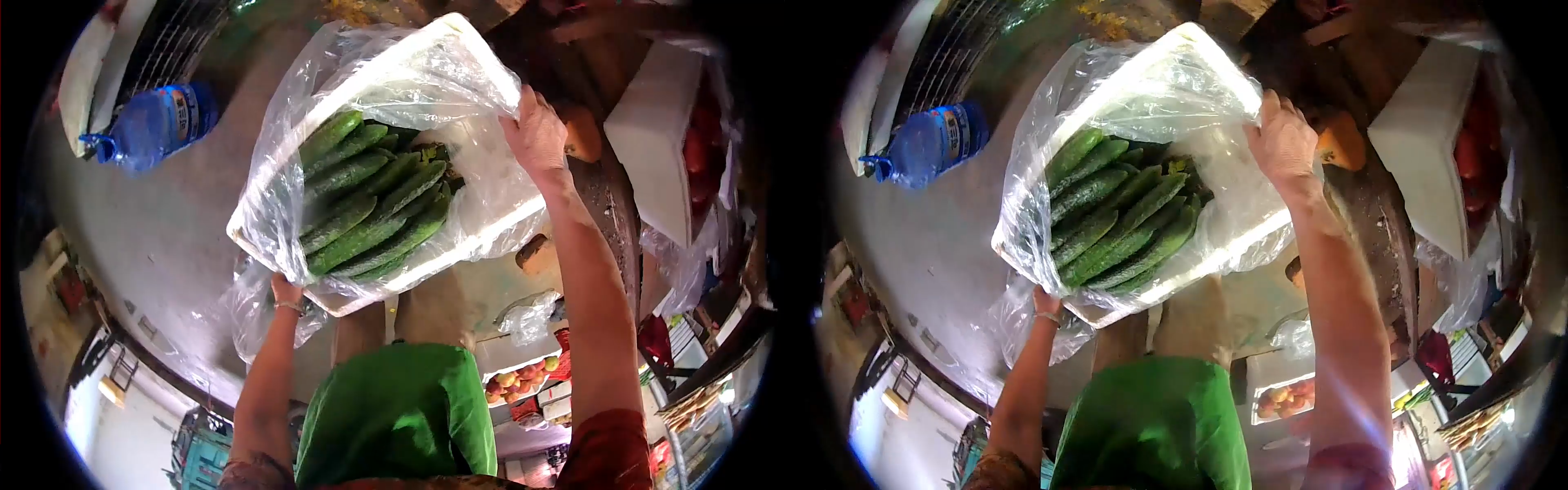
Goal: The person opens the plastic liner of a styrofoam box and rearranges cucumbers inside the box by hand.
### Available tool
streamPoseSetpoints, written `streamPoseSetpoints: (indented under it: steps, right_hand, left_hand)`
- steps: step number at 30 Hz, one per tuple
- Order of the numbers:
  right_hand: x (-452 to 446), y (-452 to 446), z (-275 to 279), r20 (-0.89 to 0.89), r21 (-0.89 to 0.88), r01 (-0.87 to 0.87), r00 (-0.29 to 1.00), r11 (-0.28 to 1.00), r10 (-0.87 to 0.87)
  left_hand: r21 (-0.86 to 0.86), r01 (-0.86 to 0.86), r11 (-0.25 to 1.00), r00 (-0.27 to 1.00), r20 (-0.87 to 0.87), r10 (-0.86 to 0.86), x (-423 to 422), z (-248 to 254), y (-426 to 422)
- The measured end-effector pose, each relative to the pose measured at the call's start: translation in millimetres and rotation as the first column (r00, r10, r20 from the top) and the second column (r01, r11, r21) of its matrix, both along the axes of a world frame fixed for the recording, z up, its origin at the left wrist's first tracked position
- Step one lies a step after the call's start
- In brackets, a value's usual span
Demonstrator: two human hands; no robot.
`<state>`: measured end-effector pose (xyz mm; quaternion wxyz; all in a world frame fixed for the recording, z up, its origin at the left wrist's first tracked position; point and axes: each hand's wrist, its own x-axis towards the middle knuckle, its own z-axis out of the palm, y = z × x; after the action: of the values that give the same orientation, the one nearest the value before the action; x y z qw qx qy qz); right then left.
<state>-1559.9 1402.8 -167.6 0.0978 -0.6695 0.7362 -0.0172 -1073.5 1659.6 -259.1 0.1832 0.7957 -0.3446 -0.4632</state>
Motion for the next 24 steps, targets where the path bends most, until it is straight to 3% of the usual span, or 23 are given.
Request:
streamPoseSetpoints:
  steps: [1,3,5,6,7,8,10,11,12,14,16,17,20,21,22,24]
  right_hand:
    - [-0.6,-0.4,0.3,0.011,0.006,-0.021,1.000,1.000,0.021]
    - [-0.7,-3.8,5.5,0.034,0.119,0.005,0.999,0.993,-0.009]
    - [-3.2,-10.0,5.7,0.051,0.102,-0.043,0.998,0.994,0.038]
    - [-4.0,-7.3,8.6,0.050,0.126,-0.058,0.997,0.990,0.052]
    - [-2.5,-6.5,12.8,0.058,0.136,-0.079,0.996,0.988,0.072]
    - [-0.2,-11.9,16.7,0.084,0.134,-0.077,0.994,0.988,0.066]
    - [1.8,-15.4,19.7,0.119,0.135,-0.095,0.990,0.986,0.079]
    - [0.5,-17.5,18.3,0.109,0.135,-0.103,0.990,0.985,0.089]
    - [0.4,-19.8,18.3,0.096,0.133,-0.109,0.991,0.985,0.097]
    - [-1.8,-20.5,20.6,0.145,0.068,-0.153,0.979,0.986,0.142]
    - [-8.4,-20.7,17.6,0.135,0.045,-0.212,0.970,0.976,0.204]
    - [-3.1,-23.9,24.9,0.173,0.037,-0.213,0.964,0.976,0.204]
    - [5.6,-33.0,39.5,0.250,0.091,-0.198,0.953,0.976,0.170]
    - [4.9,-34.7,38.5,0.240,0.040,-0.258,0.940,0.965,0.241]
    - [7.2,-34.4,37.3,0.241,0.055,-0.267,0.939,0.962,0.247]
    - [11.0,-33.0,38.0,0.366,0.035,-0.163,0.920,0.986,0.139]
  left_hand:
    - [0.006,-0.021,1.000,1.000,0.011,0.021,10.7,-16.9,13.4]
    - [0.183,-0.122,0.976,0.993,0.027,0.119,48.9,-60.4,53.9]
    - [0.071,-0.249,0.966,0.968,0.025,0.248,30.3,-52.6,41.9]
    - [0.081,-0.148,0.986,0.959,0.253,0.124,37.2,-68.9,63.7]
    - [0.036,-0.069,0.997,0.982,0.181,0.061,51.1,-87.6,77.2]
    - [0.029,-0.300,0.953,0.954,0.023,0.299,36.1,-72.6,56.8]
    - [0.079,0.096,0.992,0.947,0.301,-0.115,36.0,-56.5,36.9]
    - [0.073,-0.262,0.962,0.938,0.254,0.236,0.4,-8.9,-5.8]
    - [0.052,-0.501,0.864,0.865,0.056,0.498,5.7,-22.6,-8.0]
    - [0.049,-0.311,0.949,0.929,0.226,0.293,13.9,-33.0,-0.7]
    - [-0.091,-0.107,0.990,0.854,0.501,0.139,-4.3,-16.7,-2.2]
    - [-0.007,-0.211,0.977,0.892,0.407,0.196,2.4,-25.0,0.6]
    - [-0.067,-0.288,0.955,0.875,0.387,0.291,5.7,-44.6,19.5]
    - [-0.080,-0.262,0.962,0.900,0.340,0.274,7.1,-39.2,22.5]
    - [0.050,-0.132,0.990,0.898,0.429,0.098,-16.8,16.6,-15.8]
    - [-0.011,-0.354,0.935,0.931,0.089,0.354,12.4,-25.9,19.7]
